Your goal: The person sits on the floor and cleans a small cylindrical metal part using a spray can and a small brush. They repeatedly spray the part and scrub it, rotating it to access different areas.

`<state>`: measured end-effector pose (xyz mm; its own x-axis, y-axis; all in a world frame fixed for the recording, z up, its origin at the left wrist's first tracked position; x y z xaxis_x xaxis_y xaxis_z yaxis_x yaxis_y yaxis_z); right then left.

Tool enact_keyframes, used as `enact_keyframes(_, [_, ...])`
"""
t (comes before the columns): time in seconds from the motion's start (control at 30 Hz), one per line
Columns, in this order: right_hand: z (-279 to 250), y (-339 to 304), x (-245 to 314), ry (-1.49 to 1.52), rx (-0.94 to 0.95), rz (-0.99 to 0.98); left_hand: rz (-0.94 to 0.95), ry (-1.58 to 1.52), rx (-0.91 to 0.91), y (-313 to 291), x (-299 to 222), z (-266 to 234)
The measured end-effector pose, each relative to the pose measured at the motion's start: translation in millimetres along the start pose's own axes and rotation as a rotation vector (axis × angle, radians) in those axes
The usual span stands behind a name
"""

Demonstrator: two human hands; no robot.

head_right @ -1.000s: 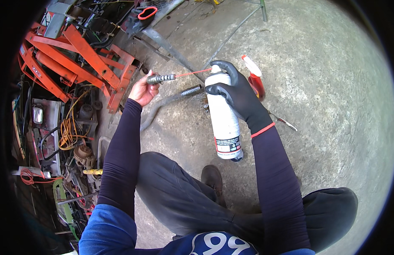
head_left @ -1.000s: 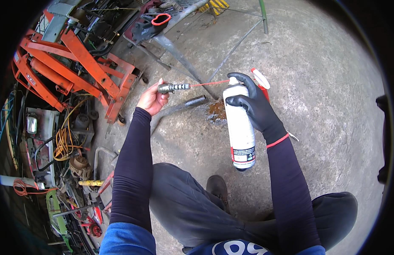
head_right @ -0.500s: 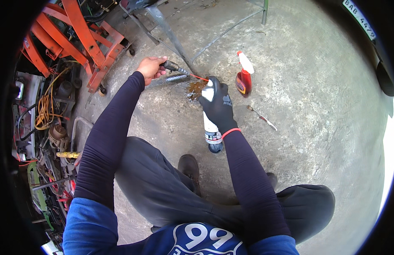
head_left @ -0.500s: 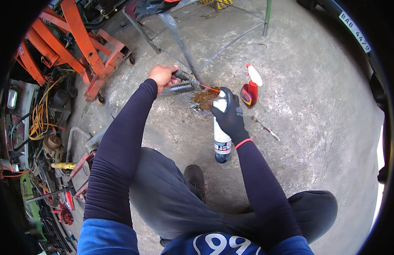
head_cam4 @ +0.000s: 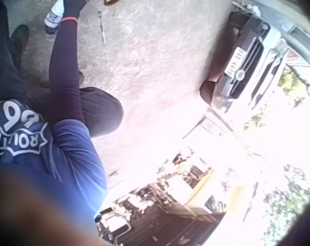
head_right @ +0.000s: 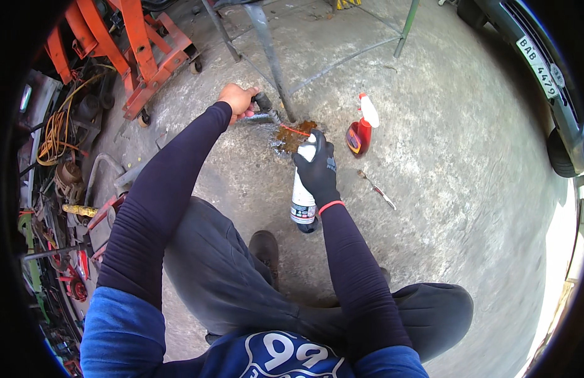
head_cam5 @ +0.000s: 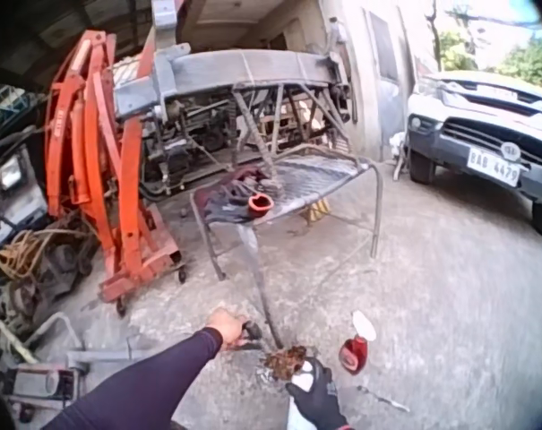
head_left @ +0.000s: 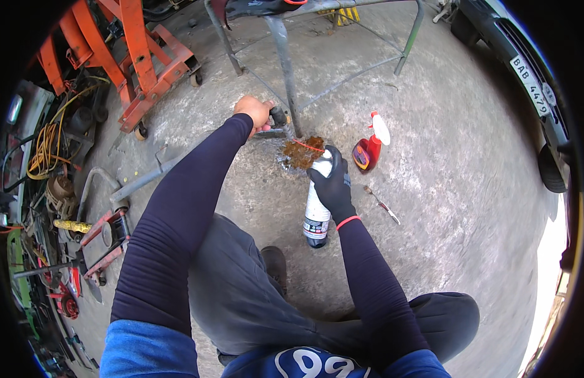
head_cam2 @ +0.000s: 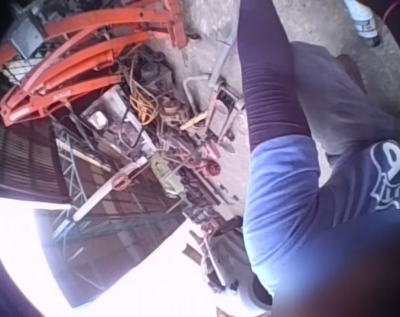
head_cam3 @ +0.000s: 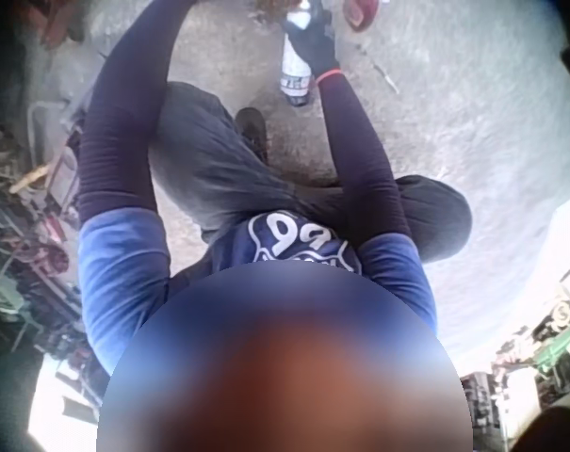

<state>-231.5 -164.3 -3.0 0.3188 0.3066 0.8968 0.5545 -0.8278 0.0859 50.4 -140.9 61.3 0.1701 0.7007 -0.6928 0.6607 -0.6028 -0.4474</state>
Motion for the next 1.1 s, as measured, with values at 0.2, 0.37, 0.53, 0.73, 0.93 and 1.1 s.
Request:
enact_keyframes(0.2, [2.4,0.7,-6.6,0.065,-0.034,-0.058,0.161,0.147,-0.028,11.3,3.9,-0.2])
enact_keyframes(0.37, [1.7,0.0,-10.1,0.046,-0.003,0.006,0.147,0.432,-0.07,9.6,3.7,-6.2])
enact_keyframes(0.53, [-1.6,-6.2,0.7,0.081,-0.01,-0.019,0.118,0.479,-0.05,4.8,-0.6,-3.3])
enact_keyframes(0.73, [-5.9,-13.4,10.2,0.016,-0.034,-0.079,0.185,0.51,-0.023,3.8,-7.9,-2.2])
enact_keyframes(0.93, [-7.6,-14.7,16.1,-0.024,-0.053,-0.133,0.218,0.538,-0.03,3.4,-11.7,0.8])
enact_keyframes(1.1, [-5.0,-15.2,17.4,-0.025,-0.04,-0.151,0.201,0.593,0.025,5.5,-9.4,2.6])
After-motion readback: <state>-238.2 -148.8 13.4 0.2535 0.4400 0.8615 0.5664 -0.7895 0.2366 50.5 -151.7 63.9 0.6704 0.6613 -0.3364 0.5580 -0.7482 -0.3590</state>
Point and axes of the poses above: each hand's wrist, its own y-axis towards the middle knuckle, its own z-axis out of the palm, x = y × z, the point moved 8 cm from there along y, towards the middle knuckle, and after that the axes turned 3 degrees about x, right-handed, at the moved point
